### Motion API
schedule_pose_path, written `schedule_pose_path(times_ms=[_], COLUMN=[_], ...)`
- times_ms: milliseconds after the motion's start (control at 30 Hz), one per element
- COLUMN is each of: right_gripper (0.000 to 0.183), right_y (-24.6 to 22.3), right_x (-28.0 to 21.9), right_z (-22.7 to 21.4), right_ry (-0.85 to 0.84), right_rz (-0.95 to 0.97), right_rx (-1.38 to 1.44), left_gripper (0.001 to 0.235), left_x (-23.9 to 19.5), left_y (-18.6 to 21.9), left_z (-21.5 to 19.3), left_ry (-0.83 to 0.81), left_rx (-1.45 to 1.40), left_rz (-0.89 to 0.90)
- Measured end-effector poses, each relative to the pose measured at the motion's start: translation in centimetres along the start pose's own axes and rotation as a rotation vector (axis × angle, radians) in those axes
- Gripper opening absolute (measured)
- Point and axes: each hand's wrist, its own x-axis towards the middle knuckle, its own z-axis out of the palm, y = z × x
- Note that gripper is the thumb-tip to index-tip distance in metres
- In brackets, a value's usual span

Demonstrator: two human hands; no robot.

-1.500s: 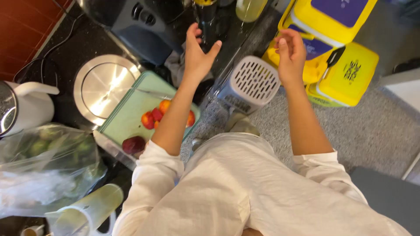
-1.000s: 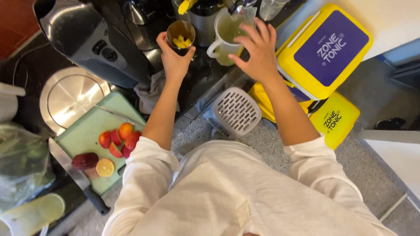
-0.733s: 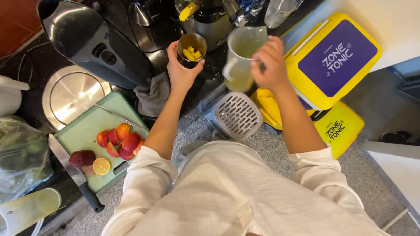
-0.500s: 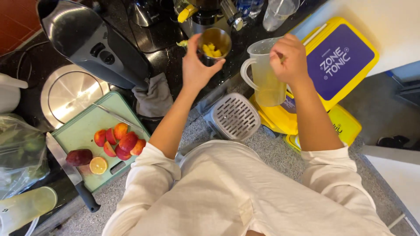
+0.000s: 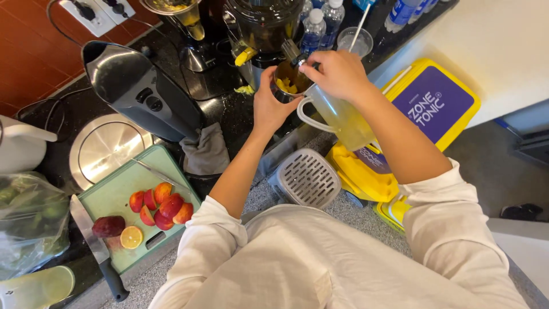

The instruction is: Preparing various fruits and using an electric juicer to make juice, then straining it into a jar.

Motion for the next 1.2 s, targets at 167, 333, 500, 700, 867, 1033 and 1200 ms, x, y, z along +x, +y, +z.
schedule_pose_path(times_ms=[167, 333, 500, 700, 867, 1033, 1200], right_gripper=[0.034, 0.034, 0.034, 0.027, 0.015, 0.018, 0.022], right_y=[0.3, 0.7, -0.1, 0.1, 0.2, 0.2, -0.4], right_x=[0.8, 0.4, -0.4, -2.2, -3.5, -4.2, -4.7], right_z=[0.5, 0.6, -0.1, -0.3, -0.1, 0.8, 1.0], right_ry=[-0.028, -0.037, 0.034, 0.182, 0.299, 0.388, 0.409], right_rz=[0.0, -0.023, -0.016, -0.033, -0.186, -0.301, -0.289], right_rx=[-0.029, -0.045, 0.041, 0.062, -0.025, -0.103, -0.117], left_gripper=[0.086, 0.085, 0.084, 0.087, 0.085, 0.087, 0.085], left_x=[0.2, 0.4, 0.3, 0.1, 0.5, 0.5, 0.4], left_y=[0.2, 0.3, -0.2, -0.7, -0.3, -0.3, -0.5], left_z=[0.2, 0.6, 0.9, 1.1, 1.1, 1.1, 1.1], left_ry=[-0.005, -0.021, -0.018, -0.003, -0.013, 0.002, -0.017], left_rx=[-0.023, -0.021, -0.098, -0.106, -0.07, -0.02, -0.058], left_rz=[-0.008, -0.05, -0.094, -0.098, -0.073, -0.05, -0.071])
